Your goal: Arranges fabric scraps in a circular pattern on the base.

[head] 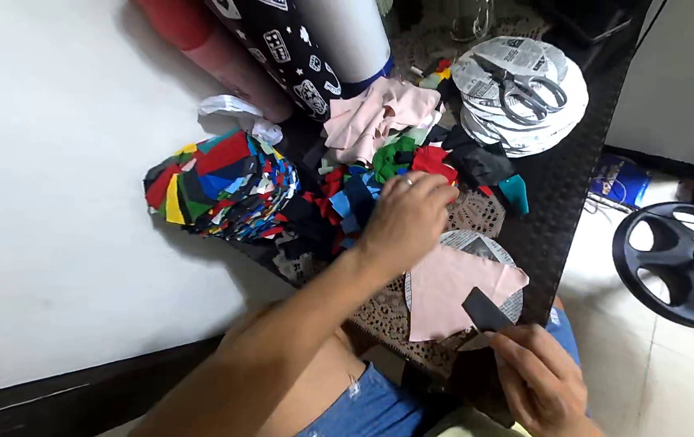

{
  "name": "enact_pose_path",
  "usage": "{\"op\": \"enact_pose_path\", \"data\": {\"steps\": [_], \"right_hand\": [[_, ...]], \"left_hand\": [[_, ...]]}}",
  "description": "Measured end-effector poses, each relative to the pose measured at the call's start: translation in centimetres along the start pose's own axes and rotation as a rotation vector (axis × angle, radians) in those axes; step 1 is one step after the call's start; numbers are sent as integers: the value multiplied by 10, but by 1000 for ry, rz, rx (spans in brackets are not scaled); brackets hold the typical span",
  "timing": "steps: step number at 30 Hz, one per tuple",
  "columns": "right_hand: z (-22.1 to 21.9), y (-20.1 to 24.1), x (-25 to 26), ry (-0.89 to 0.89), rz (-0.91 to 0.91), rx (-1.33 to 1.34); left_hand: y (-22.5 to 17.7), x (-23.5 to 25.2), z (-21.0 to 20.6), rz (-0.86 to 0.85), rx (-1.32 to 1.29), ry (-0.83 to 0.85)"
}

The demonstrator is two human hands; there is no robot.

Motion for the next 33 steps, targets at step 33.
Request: {"op": "enact_pose_path", "data": {"steps": [33], "right_hand": [[7,-23,118,70,-526,617]], "left_hand": [[8,-8,37,325,-1253,173]]}}
Point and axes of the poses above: each hand's wrist, its own x-axis towards the middle knuckle, its own z-axis out of the back of the hand, y = z × x, the point moved 5 cm from there along x, towards the middle knuckle, and after that the axes turned 6 degrees about y, right-handed, at the moved point
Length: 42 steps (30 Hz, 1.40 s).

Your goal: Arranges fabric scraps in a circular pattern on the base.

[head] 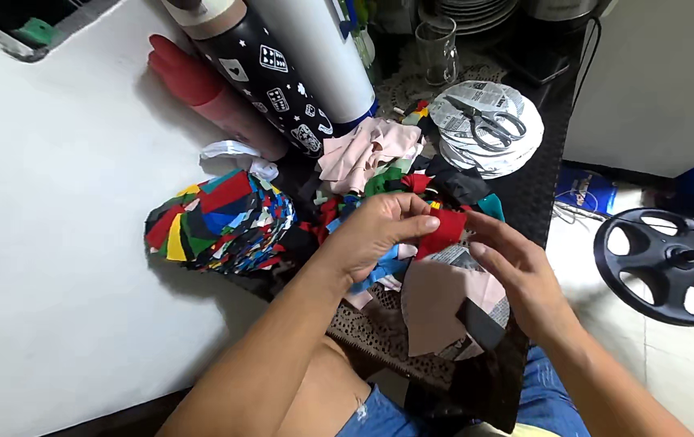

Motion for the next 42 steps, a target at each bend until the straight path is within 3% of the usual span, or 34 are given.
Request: {"op": "enact_pose_path", "data": {"steps": [3,7,13,23,31,34,37,42], "right_hand": [[-8,5,7,73,-65,247],[-11,0,7,30,-109,311],[-9,-14,4,-25,-66,170],[-6,-36,-10,37,-171,18],[0,-37,-12,-77,-79,19],[13,-36,-15,-126,-13,-191],[33,-26,-6,-207,186,-734],[46,-33,22,-130,246,-1160]], "left_hand": [[6,-5,-7,10,-73,51],[16,-4,-11,10,-107,71],[27,-6,-18,-19,47,15],[51,1,-28,128,364,88],[52,4,-26,87,157,71],[45,3,-14,26,174,-56],[35,4,10,-58,268,-241],[21,1,35,-110,782,-550]]}}
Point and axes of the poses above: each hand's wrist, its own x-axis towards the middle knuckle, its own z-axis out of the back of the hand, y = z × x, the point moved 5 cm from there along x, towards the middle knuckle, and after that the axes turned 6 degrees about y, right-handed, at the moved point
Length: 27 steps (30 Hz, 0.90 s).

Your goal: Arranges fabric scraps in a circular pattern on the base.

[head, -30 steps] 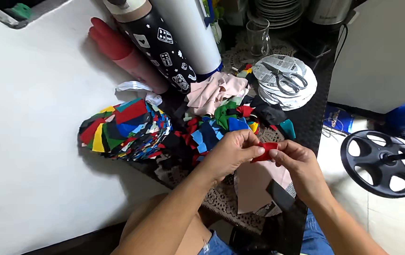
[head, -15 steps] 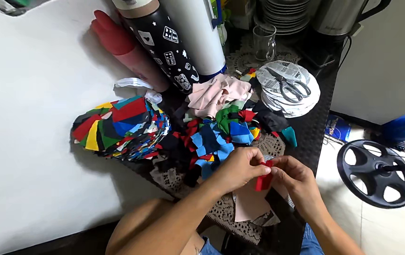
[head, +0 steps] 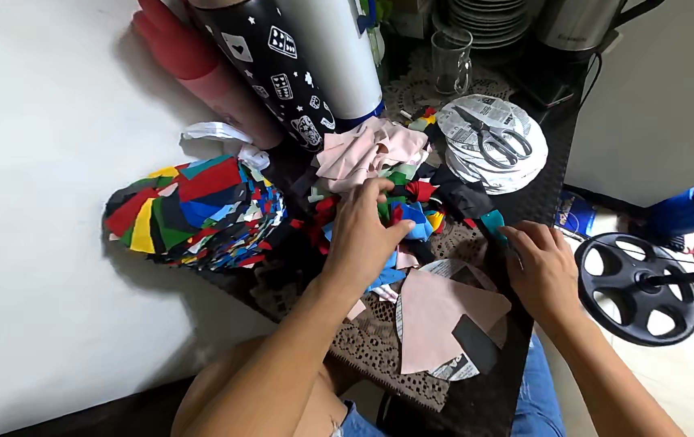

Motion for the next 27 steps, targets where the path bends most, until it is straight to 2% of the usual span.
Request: {"op": "enact_pose_path", "data": {"steps": [3,6,8,10,12,14,16,22,24,27], "right_hand": [[-11,-8,8,38,1,-2],[-1,-12,14,56,-112,232],[10,-14,16,131,-298,511],[21,-13,17,219,-453,817],[31,-8,17,303,-490,973],[42,-2,17,360,-460,1011],[52,8,14,380,-387,1007],[66,42,-12,358,102,883],[64,43,-27,312,140,824],[58,39,-48,250,131,849]], "left_hand": [[-5,-5,-9,-124,70,-35],[-15,-16,-24,-193,-53,16],[-19,-22,-38,-127,-273,181],[-26,-31,-54,37,-560,431],[-33,-46,-70,233,-819,661],[-37,-61,-85,382,-996,824],[-41,-71,-97,454,-1126,929],[-54,-78,-105,472,-1602,1106],[-55,-79,-101,498,-1603,1111],[-51,-85,-101,361,-1486,1206]]}}
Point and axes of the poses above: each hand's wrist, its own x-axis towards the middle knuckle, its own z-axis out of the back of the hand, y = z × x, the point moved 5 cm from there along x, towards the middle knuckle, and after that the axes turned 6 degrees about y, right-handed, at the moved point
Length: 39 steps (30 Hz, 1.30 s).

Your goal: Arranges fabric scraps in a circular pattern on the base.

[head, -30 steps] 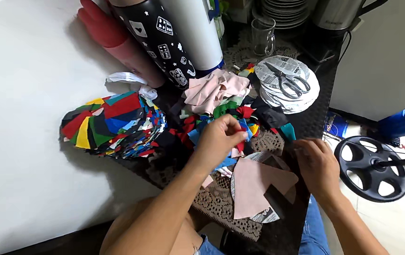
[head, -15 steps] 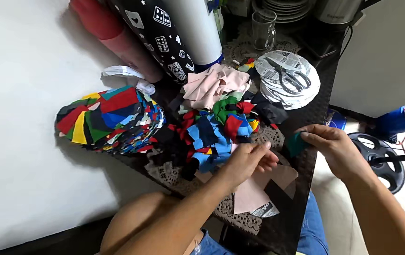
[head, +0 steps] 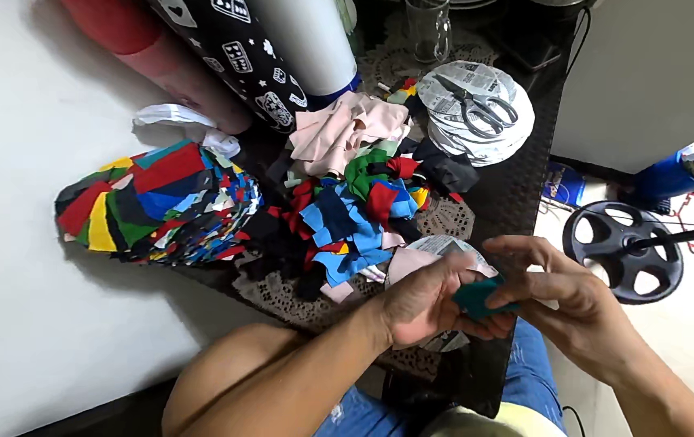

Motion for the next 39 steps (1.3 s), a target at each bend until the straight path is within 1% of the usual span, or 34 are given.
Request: {"op": "enact_pose_path", "data": {"steps": [2,5,9,11,13,14,16,20,22,24,27,30,32,36,39], "right_hand": [[-5,-5,-12,-34,10,-20],[-9,-14,-33,-100,-30,-8],[-8,-35,-67,-298,-183,171],[-10,-48,-84,-380,-239,197],[-12,-56,-98,-433,-276,192],[-12,-58,-104,-449,-287,182],[-15,-60,-111,-460,-299,164],[-24,-58,-116,-437,-284,99],[-31,-55,-115,-412,-252,-7],[-39,-50,-114,-379,-193,-168],[-52,-41,-113,-329,-85,-395],[-64,-35,-115,-315,-2,-514],[-68,-35,-115,-303,30,-554],[-67,-35,-114,-301,31,-564],[-67,-37,-115,-305,36,-554]], "left_hand": [[2,-1,-1,-4,101,-46],[1,-3,-3,-93,330,-209],[-1,-8,-1,-201,957,-372],[0,-12,0,-265,1251,-429],[0,-15,1,-308,1474,-479],[1,-16,2,-298,1534,-492],[3,-16,1,-242,1587,-495],[13,-11,-8,-141,1543,-401],[18,-6,-11,-89,1534,-379],[20,-2,-13,-64,1607,-405],[21,3,-16,-82,1745,-461],[21,5,-15,-96,1812,-499],[21,6,-14,-104,1826,-508],[17,7,-10,-109,1850,-540],[13,8,-9,-104,1853,-525]]}}
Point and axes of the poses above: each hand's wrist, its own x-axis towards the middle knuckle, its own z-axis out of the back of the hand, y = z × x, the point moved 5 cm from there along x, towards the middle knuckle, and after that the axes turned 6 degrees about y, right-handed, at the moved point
